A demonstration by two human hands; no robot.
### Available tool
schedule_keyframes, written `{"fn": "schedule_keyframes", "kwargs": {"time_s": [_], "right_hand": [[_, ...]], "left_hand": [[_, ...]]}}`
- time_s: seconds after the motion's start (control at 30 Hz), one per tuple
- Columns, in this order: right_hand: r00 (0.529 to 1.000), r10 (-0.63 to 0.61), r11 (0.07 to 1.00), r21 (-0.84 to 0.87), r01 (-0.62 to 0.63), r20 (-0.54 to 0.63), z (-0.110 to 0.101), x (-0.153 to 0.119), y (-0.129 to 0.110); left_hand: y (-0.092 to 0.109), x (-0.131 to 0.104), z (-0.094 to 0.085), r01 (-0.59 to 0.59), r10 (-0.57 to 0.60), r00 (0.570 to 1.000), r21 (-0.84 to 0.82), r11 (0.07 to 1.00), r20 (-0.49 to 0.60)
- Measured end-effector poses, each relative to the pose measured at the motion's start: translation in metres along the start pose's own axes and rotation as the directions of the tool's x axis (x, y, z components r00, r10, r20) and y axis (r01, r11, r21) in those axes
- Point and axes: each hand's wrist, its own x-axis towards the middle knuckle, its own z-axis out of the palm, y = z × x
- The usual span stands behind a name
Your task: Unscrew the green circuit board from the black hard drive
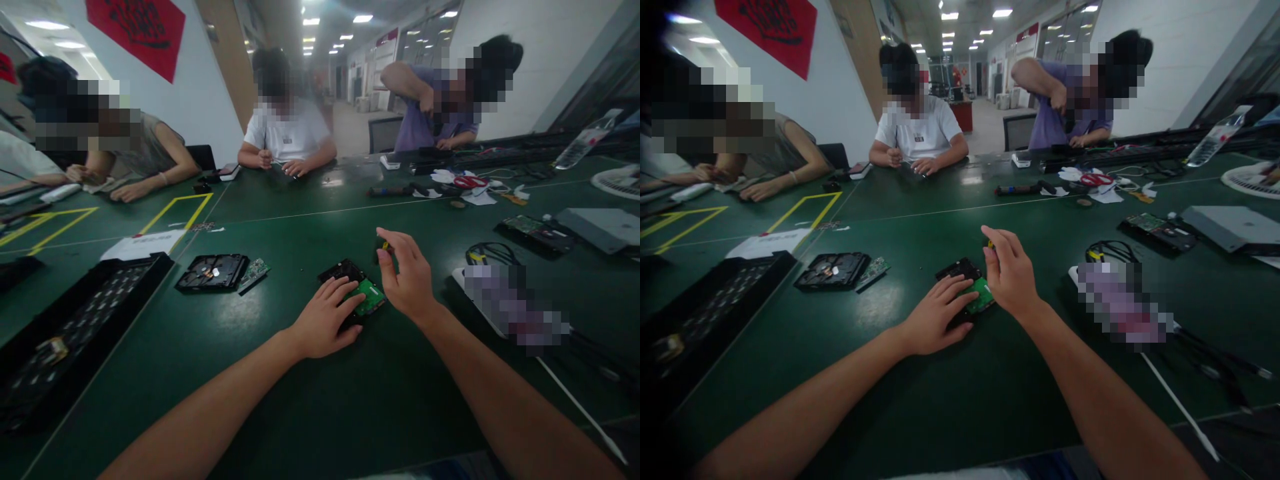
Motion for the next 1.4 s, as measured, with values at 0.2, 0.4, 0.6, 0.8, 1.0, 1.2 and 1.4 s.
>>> {"fn": "schedule_keyframes", "kwargs": {"time_s": [0.2,0.4,0.6,0.8,1.0,1.2,1.4], "right_hand": [[0.999,0.028,0.999,-0.024,-0.029,-0.041,0.0006,-0.0014,0.0002],[1.000,0.011,1.000,-0.001,-0.011,-0.027,0.0008,-0.0010,0.0012],[0.998,0.005,1.000,-0.029,-0.007,-0.058,-0.0010,0.0006,-0.0015],[0.999,-0.015,1.000,0.011,0.015,-0.028,-0.0001,0.0008,-0.0013],[0.996,0.001,1.000,-0.025,-0.003,-0.084,-0.0010,0.0013,-0.0004],[0.996,-0.007,0.999,-0.040,0.004,-0.086,-0.0019,0.0009,0.0002],[0.999,-0.012,1.000,-0.015,0.011,-0.053,-0.0011,0.0016,-0.0020]], "left_hand": [[0.0000,-0.0002,-0.0006,0.005,-0.005,1.000,-0.001,1.000,0.000],[-0.0004,-0.0001,0.0014,0.007,-0.007,1.000,0.008,1.000,0.009],[-0.0009,-0.0006,0.0015,0.006,-0.006,1.000,-0.005,1.000,0.001],[-0.0019,-0.0007,0.0034,0.007,-0.007,1.000,-0.010,1.000,-0.004],[-0.0017,-0.0007,0.0028,0.004,-0.004,1.000,-0.001,1.000,0.005],[-0.0002,-0.0002,0.0004,0.012,-0.012,1.000,0.005,1.000,0.007],[0.0006,0.0002,-0.0004,0.011,-0.011,1.000,-0.003,1.000,0.005]]}}
